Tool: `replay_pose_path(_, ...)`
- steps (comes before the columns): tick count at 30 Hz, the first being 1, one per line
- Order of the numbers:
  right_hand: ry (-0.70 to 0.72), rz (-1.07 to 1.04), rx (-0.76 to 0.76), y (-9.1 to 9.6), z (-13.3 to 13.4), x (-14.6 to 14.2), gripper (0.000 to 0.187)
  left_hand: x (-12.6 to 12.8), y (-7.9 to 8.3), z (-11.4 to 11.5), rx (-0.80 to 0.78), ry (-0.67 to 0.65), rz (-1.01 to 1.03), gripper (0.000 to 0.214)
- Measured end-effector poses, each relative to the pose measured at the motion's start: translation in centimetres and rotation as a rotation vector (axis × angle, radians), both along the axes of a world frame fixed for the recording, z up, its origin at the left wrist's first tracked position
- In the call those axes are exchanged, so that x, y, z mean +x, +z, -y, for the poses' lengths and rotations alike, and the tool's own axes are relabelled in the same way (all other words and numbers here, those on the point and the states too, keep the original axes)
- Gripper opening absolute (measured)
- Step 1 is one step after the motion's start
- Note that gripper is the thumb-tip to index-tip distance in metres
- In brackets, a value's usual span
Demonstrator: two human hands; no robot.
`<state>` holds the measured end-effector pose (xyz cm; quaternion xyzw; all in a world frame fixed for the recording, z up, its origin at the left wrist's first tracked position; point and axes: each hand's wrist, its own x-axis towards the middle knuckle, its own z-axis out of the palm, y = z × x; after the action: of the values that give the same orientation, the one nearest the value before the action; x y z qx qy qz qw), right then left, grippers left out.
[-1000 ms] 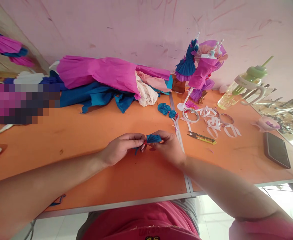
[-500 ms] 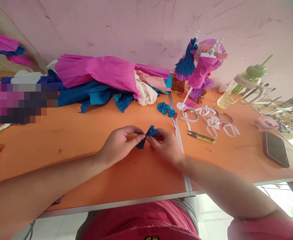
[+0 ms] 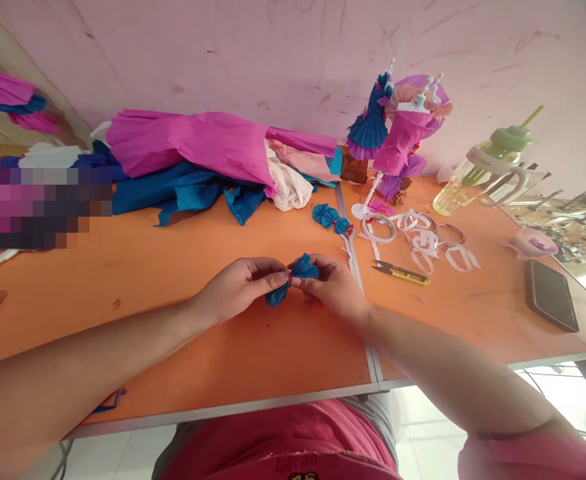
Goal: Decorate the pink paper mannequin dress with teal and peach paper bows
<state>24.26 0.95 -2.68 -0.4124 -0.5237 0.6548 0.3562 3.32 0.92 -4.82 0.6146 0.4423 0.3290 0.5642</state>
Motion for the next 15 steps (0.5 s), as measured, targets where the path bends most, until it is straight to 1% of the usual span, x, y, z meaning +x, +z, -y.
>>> replay_pose_path(4, 0.035, -0.013, -0.009, -0.11, 0.03, -0.09, 0.043, 0.16, 0.03, -0.13, 0.010, 0.020, -0.034, 0.033)
replay_pose_path(6, 0.018, 0.004, 0.010, -0.20, 0.03, -0.13, 0.042, 0.31, 0.18, -0.03, 0.045, 0.080, -0.008, 0.033)
replay_pose_path(8, -0.010, 0.023, 0.034, -0.31, 0.03, -0.19, 0.042, 0.44, 0.39, 0.13, 0.112, 0.149, 0.025, 0.031)
replay_pose_path(9, -0.018, 0.025, 0.043, -0.37, 0.03, -0.22, 0.042, 0.49, 0.51, 0.20, 0.146, 0.160, 0.029, 0.030)
replay_pose_path(12, -0.031, 0.008, 0.043, -0.55, 0.02, -0.27, 0.042, 0.58, 0.78, 0.29, 0.183, 0.101, -0.010, 0.026)
replay_pose_path(15, -0.021, 0.004, 0.017, -0.57, -0.02, -0.19, 0.043, 0.67, 0.92, 0.29, 0.139, 0.043, -0.008, 0.025)
